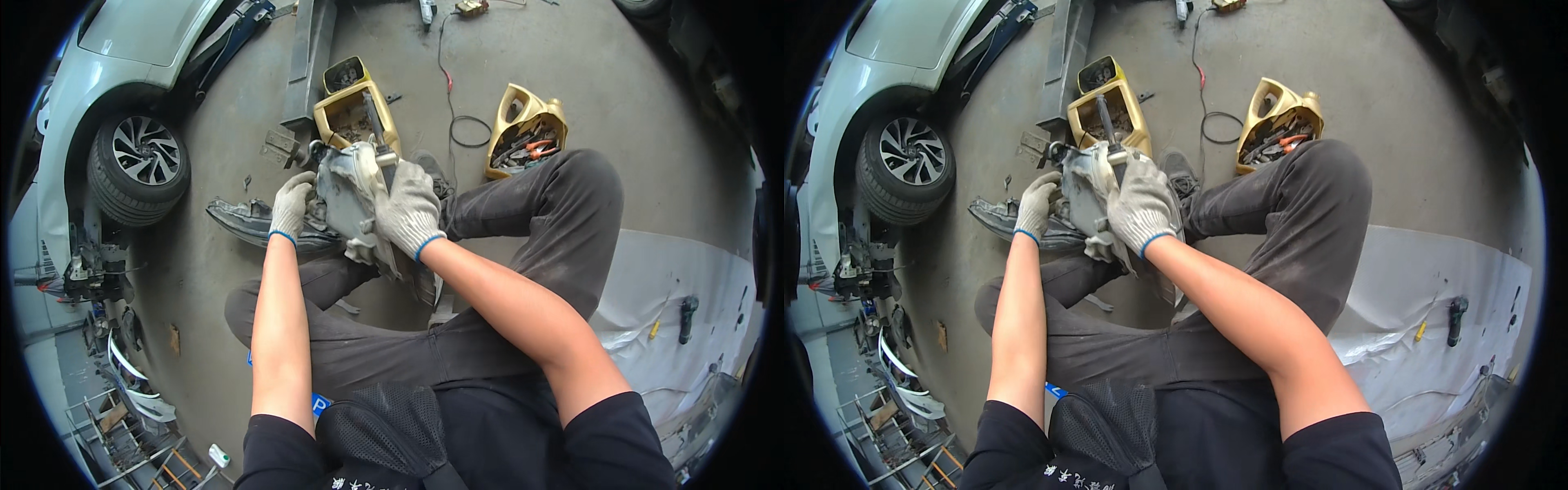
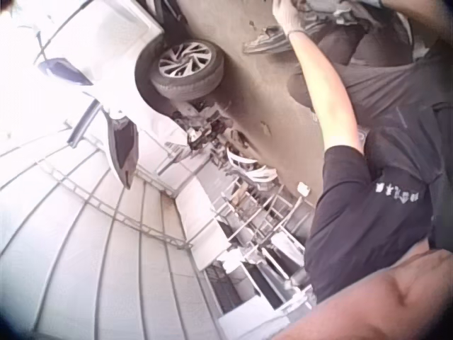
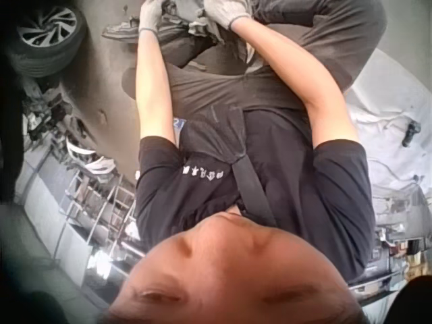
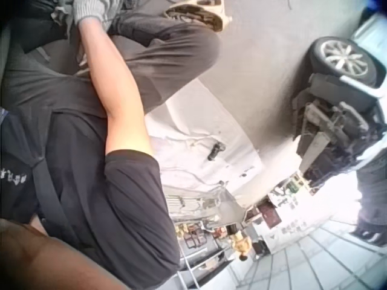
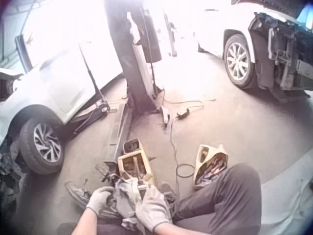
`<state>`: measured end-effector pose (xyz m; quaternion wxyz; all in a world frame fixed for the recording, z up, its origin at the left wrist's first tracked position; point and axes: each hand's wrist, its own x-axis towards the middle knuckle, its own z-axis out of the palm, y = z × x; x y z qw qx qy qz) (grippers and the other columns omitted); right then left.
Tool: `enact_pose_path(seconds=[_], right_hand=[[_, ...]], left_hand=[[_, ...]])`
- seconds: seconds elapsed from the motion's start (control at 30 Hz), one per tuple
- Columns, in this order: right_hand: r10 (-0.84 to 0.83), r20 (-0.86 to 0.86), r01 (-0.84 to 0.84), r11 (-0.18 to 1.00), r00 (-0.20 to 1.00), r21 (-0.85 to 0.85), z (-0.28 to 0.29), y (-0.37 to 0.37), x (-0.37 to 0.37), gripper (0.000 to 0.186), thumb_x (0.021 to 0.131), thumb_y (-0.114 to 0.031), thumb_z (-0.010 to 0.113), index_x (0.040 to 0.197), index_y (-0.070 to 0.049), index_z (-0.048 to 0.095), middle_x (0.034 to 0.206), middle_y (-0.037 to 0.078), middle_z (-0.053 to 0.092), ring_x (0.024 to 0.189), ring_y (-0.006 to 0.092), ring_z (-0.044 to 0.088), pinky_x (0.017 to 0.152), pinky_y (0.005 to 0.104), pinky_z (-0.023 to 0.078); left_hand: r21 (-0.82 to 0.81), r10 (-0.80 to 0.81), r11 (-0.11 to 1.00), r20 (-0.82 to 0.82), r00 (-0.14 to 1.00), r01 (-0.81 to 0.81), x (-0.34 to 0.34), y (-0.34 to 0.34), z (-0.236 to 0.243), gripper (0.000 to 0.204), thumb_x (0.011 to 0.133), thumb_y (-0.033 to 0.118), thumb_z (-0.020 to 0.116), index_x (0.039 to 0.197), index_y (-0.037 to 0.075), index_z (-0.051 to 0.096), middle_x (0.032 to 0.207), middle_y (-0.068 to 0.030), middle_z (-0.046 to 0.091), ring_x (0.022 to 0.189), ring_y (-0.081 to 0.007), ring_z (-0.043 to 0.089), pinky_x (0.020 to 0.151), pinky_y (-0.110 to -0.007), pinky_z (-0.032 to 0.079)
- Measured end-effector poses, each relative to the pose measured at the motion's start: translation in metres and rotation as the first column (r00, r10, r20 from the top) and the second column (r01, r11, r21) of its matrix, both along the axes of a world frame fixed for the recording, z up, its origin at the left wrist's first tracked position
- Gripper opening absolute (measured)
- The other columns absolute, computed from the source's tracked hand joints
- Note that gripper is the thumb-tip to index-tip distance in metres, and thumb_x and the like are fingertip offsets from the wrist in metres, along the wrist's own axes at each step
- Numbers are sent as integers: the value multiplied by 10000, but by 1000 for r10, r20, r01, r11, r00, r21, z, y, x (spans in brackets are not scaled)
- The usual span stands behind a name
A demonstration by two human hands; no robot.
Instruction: The person sits on the garage floor and uses a soldering iron to work on a removed car headlight assembly. They repeatedly apply the soldering iron to various points on the assembly while holding it with gloved hands.
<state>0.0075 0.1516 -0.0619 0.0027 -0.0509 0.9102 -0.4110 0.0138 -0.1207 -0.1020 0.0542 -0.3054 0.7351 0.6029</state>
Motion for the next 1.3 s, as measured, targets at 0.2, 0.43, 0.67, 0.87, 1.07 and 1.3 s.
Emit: enact_pose_path(seconds=[0.2,0.43,0.67,0.87,1.07,1.3], right_hand=[[2,167,-1,1000,986,-6,19,-5,-4,449,898,-287,663,1178,24,501,1193,276,571,1127,447,558,963,531,465],[-103,259,91,994,960,59,22,25,-10,396,822,-185,653,1135,6,504,1156,264,593,1089,443,590,916,521,499],[-127,238,92,984,963,152,39,49,-9,437,807,-237,661,1136,1,499,1143,277,611,1078,467,601,933,547,490],[-59,133,29,975,989,222,28,48,10,521,821,-204,656,1247,34,473,1223,284,534,1175,449,519,1015,513,442],[-38,103,24,991,994,131,23,51,17,528,825,-188,648,1268,38,471,1233,286,523,1167,454,513,1013,518,436],[-17,40,10,987,999,160,18,51,17,519,830,-191,639,1259,47,469,1219,276,528,1149,451,518,997,520,443]], left_hand=[[-419,-173,887,92,981,196,4,27,20,470,841,136,590,1285,0,665,1040,-123,727,874,-172,659,791,-297,511],[-554,-228,779,185,956,293,-21,79,40,541,830,272,528,1289,15,652,1201,-260,688,1160,-391,646,1010,-410,483],[-444,-197,846,256,946,296,-5,107,49,577,829,297,515,1336,53,636,1114,-277,705,1077,-400,678,957,-427,506],[-288,-267,902,219,939,323,4,113,51,501,853,128,539,1320,-24,635,992,-124,733,876,-171,667,795,-302,521],[-209,-152,972,-197,969,110,-2,78,62,400,861,58,541,1221,5,705,1091,-98,737,1021,-176,677,954,-298,510],[-415,-303,885,-168,938,212,-16,88,94,360,945,276,681,1169,-2,729,1090,-121,733,1012,-181,672,922,-314,506]])
